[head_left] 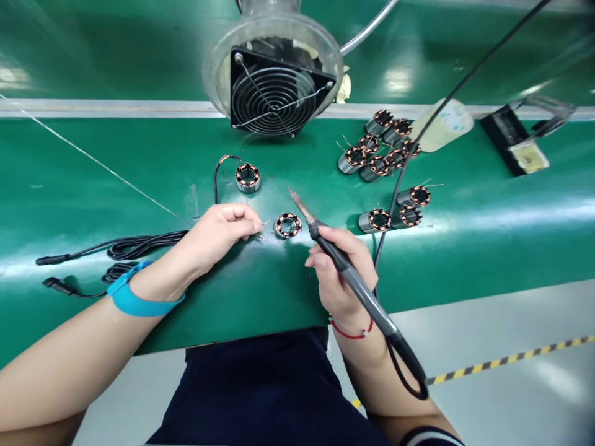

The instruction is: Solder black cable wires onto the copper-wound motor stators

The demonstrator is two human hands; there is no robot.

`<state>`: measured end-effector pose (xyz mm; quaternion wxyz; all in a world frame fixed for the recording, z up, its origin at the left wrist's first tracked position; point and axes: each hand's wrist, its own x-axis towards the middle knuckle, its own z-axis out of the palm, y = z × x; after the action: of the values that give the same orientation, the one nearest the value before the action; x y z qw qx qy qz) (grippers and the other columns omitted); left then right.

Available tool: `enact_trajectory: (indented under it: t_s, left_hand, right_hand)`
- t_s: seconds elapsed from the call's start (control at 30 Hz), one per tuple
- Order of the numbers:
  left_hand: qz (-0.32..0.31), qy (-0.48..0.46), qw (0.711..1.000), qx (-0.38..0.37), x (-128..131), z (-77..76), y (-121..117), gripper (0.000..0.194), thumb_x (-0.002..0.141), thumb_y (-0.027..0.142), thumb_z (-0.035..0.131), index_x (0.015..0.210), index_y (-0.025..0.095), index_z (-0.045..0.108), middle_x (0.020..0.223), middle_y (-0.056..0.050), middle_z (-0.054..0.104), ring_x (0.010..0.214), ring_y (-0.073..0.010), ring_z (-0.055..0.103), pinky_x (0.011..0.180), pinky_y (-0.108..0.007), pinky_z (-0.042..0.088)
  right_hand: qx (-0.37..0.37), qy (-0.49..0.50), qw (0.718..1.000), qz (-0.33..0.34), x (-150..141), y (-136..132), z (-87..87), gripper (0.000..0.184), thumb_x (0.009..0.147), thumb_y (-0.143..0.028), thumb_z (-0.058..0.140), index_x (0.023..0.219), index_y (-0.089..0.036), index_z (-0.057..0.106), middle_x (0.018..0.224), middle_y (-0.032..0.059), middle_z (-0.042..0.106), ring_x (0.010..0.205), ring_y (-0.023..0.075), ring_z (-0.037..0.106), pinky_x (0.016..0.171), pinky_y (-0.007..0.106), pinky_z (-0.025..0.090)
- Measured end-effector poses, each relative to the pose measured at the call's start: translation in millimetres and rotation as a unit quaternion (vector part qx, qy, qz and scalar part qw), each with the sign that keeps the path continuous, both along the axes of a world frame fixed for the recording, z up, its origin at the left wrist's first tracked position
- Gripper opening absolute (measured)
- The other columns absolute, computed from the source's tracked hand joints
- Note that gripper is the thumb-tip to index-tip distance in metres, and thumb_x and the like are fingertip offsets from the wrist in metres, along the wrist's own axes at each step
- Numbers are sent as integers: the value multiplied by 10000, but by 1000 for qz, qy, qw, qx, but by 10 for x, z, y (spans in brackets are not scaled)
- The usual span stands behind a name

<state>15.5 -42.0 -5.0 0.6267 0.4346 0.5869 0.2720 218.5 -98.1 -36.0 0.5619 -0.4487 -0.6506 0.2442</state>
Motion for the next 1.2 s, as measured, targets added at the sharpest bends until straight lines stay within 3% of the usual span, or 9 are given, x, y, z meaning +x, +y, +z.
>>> enact_trajectory:
  t_s: [0.37, 1.0, 1.2]
  left_hand:
    - [-1, -4, 1000, 11, 6, -19, 22, 91, 708, 220, 679, 653, 154, 649, 573, 44, 545, 526, -71, 369, 552, -247, 270]
    - [16, -19, 1000, 18, 27, -32, 25, 93, 698, 198, 678, 625, 156, 639, 550, 43, 513, 512, -65, 358, 536, -247, 257]
    - [15, -18, 1000, 14, 35, -28, 29, 98, 694, 203, 681, 627, 152, 631, 546, 42, 517, 510, -67, 366, 532, -244, 258]
  right_hand:
    - [21, -16, 1000, -4, -45, -46, 77, 172, 883, -263, 593, 1042, -248, 659, 839, 33, 741, 613, 170, 705, 548, 314, 576]
    - [-2, -12, 1000, -21, -28, -79, 10, 174, 877, -304, 617, 1040, -263, 661, 800, 23, 730, 653, 192, 708, 584, 348, 596]
    - [11, -25, 999, -18, -40, -21, 20, 229, 899, -289, 599, 1126, -276, 630, 900, 33, 731, 652, 179, 687, 606, 362, 596]
